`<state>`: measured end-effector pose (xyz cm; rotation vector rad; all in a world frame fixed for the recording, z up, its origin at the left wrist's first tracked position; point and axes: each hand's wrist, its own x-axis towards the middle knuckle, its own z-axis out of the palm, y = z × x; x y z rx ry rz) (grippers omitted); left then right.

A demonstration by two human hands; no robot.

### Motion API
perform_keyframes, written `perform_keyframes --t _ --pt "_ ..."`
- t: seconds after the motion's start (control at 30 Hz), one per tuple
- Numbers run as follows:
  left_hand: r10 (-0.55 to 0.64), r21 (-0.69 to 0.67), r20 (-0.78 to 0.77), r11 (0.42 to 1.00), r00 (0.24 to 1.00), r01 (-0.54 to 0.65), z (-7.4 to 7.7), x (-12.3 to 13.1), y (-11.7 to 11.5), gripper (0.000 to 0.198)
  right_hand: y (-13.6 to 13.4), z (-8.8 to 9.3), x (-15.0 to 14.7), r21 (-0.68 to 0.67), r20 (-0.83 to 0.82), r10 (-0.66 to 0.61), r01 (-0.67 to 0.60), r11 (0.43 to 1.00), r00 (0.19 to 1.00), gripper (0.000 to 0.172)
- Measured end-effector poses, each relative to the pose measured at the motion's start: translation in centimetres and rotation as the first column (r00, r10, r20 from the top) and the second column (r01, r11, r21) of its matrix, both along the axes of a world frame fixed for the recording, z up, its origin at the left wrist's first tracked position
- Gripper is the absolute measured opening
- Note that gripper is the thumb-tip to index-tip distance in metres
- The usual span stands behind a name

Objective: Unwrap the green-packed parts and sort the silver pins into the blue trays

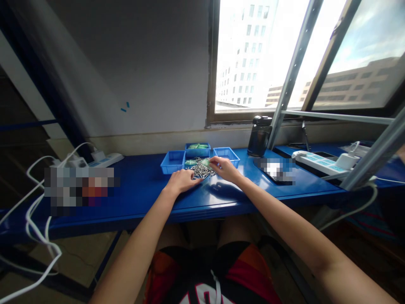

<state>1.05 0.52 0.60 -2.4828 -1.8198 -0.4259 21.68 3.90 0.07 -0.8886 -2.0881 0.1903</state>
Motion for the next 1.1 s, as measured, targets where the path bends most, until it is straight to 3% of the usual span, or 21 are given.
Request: perform_keyframes --t 0.27,0.7,0.9,1.1 --pt "-0.022 -0.023 0.014 0.999 1.000 0.022 -0.1 -0.1 0.3 0.032 -0.4 -0.3 -0.9 -0.007 0.079 0.063 -0.063 0.998 0.995 0.016" --pt "-0.042 -0.020 -0.002 0.999 0.999 0.042 0.1 0.0 0.3 0.034 -1.1 0.3 -1.1 -0.042 0.068 0.090 -0.087 0.995 0.994 0.013" --pt "-0.092 -0.065 0.040 0.993 0.995 0.094 0.1 -0.7 0.2 0.019 -1.0 0.5 -0.9 -0.043 0.042 0.068 -0.066 0.997 0.997 0.013" --pt "-0.115 -0.081 0.047 0.990 0.992 0.118 0.1 -0.9 0.4 0.020 -0.8 0.2 -0.8 -0.057 0.018 0.095 -0.093 0.994 0.995 0.013"
